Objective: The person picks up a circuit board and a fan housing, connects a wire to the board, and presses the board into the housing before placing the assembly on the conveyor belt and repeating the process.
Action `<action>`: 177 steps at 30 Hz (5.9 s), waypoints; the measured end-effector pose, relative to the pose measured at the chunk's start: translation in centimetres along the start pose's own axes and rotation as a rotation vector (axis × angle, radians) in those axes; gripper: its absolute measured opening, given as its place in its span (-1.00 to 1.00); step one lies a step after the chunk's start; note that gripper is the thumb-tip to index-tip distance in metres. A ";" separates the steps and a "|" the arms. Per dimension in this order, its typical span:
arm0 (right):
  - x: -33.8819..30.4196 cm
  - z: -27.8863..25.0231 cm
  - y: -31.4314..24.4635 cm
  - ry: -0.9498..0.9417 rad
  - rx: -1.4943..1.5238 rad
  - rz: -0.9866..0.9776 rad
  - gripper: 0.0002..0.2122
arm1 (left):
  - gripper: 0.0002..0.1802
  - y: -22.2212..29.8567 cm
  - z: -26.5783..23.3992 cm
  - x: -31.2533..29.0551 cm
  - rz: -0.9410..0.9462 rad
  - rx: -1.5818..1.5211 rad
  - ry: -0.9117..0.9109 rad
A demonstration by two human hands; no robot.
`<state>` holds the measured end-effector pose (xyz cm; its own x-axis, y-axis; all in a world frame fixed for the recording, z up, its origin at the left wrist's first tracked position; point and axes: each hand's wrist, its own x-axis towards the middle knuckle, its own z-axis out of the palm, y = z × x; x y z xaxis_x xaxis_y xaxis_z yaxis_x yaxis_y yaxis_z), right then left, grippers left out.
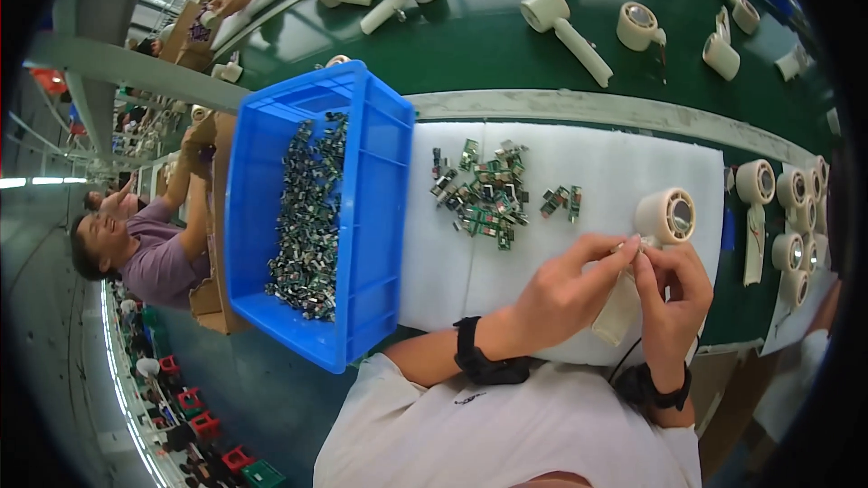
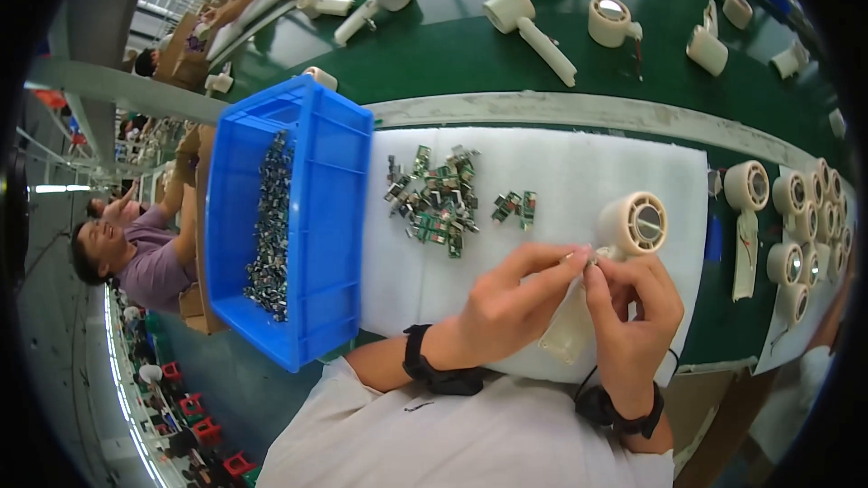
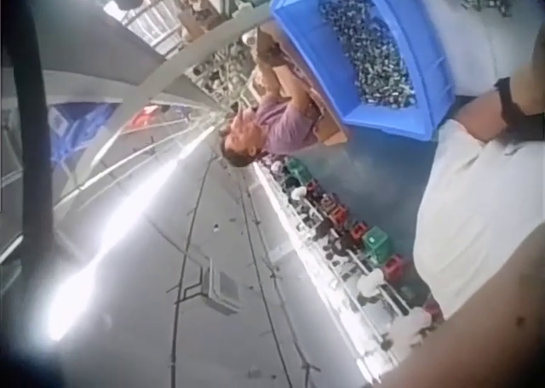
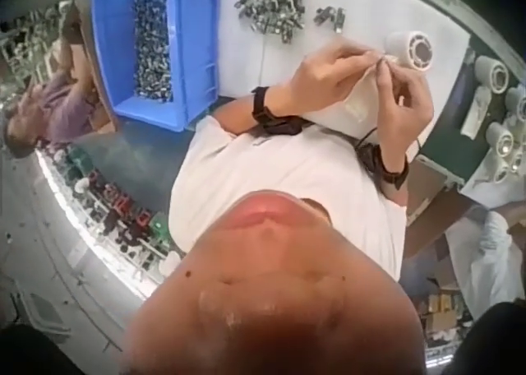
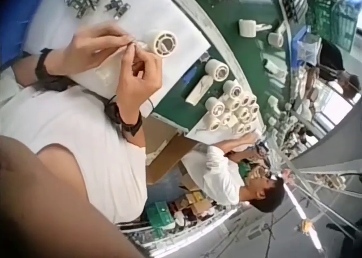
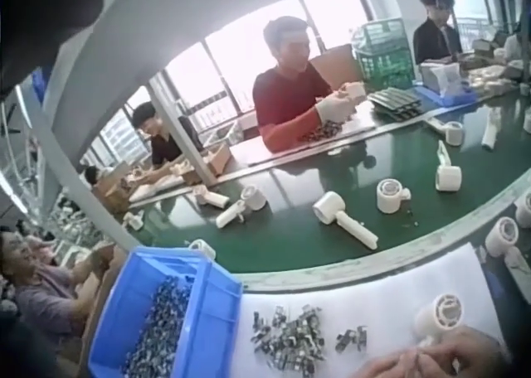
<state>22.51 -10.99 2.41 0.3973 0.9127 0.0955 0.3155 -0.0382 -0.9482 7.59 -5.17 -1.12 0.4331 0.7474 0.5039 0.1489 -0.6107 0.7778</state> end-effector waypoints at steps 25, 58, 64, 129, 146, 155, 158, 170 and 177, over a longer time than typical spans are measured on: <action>11.3 -3.3 0.2 -0.341 -0.363 -0.197 -0.51 | -0.62 -1.8 -4.4 2.3 -0.177 0.606 -0.185; 26.4 -1.8 -6.7 -0.214 -0.626 -0.676 -0.53 | -0.72 -1.2 -4.5 2.9 0.006 0.145 0.009; 22.7 -21.9 -1.2 -0.220 -0.918 -0.270 -0.51 | -0.71 0.4 -2.6 3.4 0.029 0.047 -0.058; 3.0 -5.9 -1.4 -0.471 -0.523 -0.482 -0.71 | -0.78 1.8 -2.7 1.6 -0.115 -0.326 -0.742; 2.4 -5.0 -1.1 -0.395 -0.426 -0.283 -0.70 | -0.60 1.3 -2.7 2.6 -0.338 -0.439 -0.298; 2.3 -4.8 0.5 -0.310 -0.492 -0.406 -0.77 | -0.53 1.1 -2.7 2.6 -0.384 -0.369 -0.326; 2.4 -4.9 1.5 -0.276 -0.378 -0.392 -0.82 | -0.60 1.3 -1.6 2.6 -0.432 -0.384 -0.261; 2.1 -4.1 1.4 -0.215 -0.230 -0.301 -0.90 | -0.67 0.6 -1.6 2.3 -0.428 -0.419 -0.230; 2.1 -4.4 1.1 -0.234 -0.224 -0.304 -0.92 | -0.63 0.5 -1.8 2.3 -0.396 -0.441 -0.247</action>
<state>27.43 -10.90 2.91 0.0603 0.9626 0.2640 0.5770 0.1821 -0.7962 7.09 -3.27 1.10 0.6206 0.7794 0.0864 -0.0175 -0.0965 0.9952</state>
